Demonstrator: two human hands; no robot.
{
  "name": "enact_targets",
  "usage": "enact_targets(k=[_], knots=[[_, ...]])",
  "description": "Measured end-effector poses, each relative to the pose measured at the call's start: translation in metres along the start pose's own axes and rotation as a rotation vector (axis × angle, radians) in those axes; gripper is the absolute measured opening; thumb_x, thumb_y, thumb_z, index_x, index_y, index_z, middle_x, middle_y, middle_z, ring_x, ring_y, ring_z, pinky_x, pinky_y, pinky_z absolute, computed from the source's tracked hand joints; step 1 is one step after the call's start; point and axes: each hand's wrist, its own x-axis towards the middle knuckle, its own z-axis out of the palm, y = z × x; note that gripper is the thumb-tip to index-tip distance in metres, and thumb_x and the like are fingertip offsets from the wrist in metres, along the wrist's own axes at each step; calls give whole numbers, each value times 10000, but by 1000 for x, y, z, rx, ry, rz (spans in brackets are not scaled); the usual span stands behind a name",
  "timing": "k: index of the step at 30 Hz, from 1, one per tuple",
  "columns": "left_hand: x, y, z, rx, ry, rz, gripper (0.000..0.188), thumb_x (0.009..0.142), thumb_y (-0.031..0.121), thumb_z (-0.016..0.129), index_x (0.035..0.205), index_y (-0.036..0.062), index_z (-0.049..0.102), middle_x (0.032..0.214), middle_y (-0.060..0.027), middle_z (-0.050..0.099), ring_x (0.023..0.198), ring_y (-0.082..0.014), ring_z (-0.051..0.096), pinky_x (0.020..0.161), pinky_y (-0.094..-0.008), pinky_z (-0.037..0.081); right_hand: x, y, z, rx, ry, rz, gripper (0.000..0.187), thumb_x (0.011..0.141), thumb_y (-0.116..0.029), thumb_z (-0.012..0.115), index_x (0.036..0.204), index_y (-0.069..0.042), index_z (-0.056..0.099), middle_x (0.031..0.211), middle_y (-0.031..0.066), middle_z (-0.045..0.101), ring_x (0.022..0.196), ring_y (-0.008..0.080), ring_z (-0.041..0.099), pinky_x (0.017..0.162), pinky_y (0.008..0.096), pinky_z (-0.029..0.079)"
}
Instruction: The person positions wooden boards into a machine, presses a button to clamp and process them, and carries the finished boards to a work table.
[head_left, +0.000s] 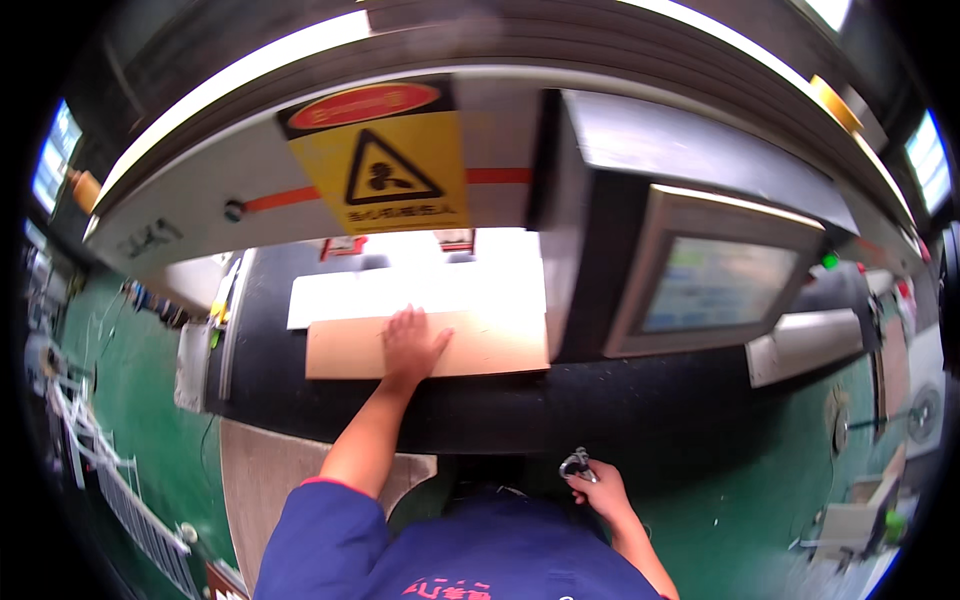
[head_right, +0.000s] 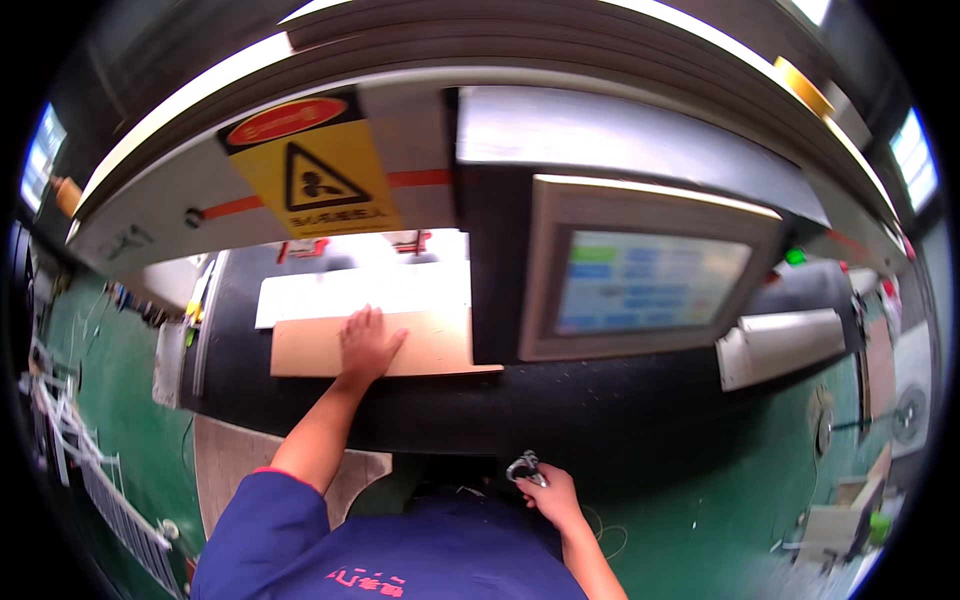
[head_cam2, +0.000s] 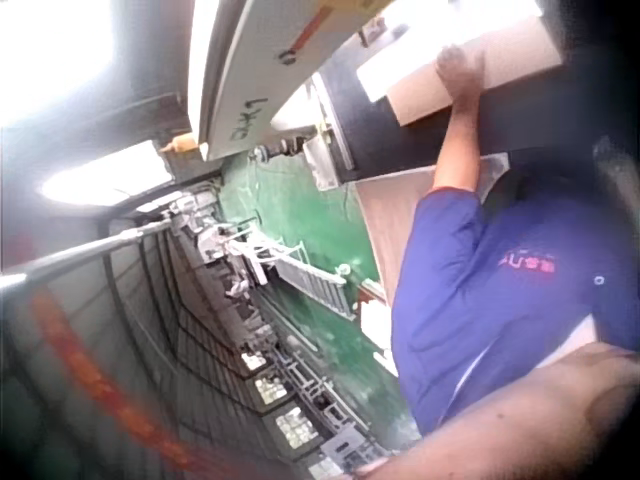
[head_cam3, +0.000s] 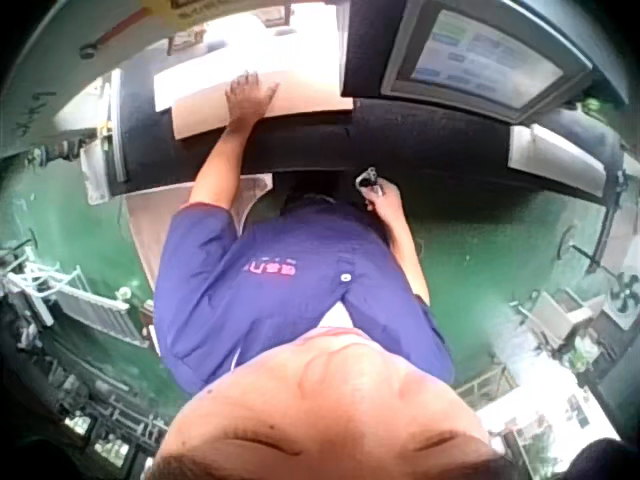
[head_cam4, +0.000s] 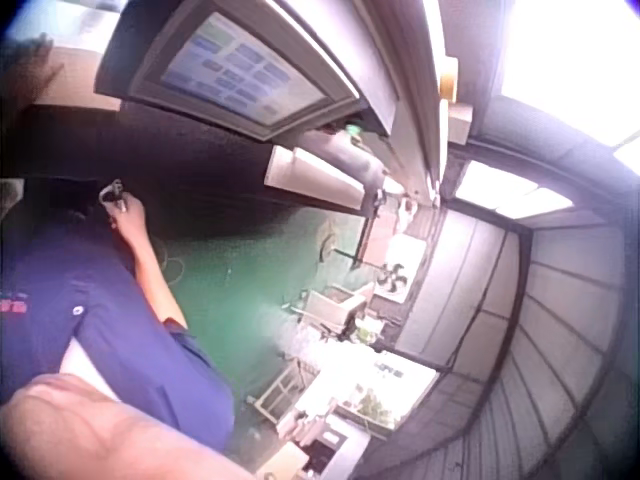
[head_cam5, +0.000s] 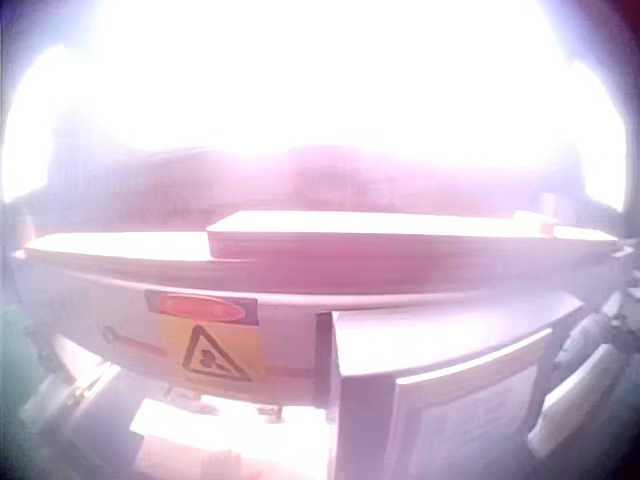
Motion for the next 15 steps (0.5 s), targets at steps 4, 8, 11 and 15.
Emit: enact_targets(k=[4,8,11,15], knots=[[-21,8,-16,6,78,-16,638,855,513,614,1231,3,538,1290,-217,531,1209,-366,475,1056,-496,312,-18,-28,-4,-223,-112,-288,121,809,-68,712,848,-15,610,652,3,607,590,55,545,544,226,436],[-23,10,-18,25,111,11,617,856,497,617,1229,12,539,1284,-205,538,1199,-357,480,1040,-500,318,-40,-58,-4,242,-150,-543,193,823,5,665,740,-39,497,697,30,632,643,66,578,593,224,464],[-23,11,-18,13,101,0,607,855,493,616,1221,14,542,1280,-202,542,1195,-359,480,1036,-507,317,-47,-79,-11,277,1,-592,215,836,26,656,734,-41,479,726,43,638,648,77,582,598,218,482],[-23,14,-19,27,90,-5,600,862,476,621,1247,24,533,1288,-183,531,1212,-349,470,1029,-490,334,-44,-92,-13,360,79,-642,87,825,25,665,801,-5,587,717,40,617,627,93,571,584,225,482]])
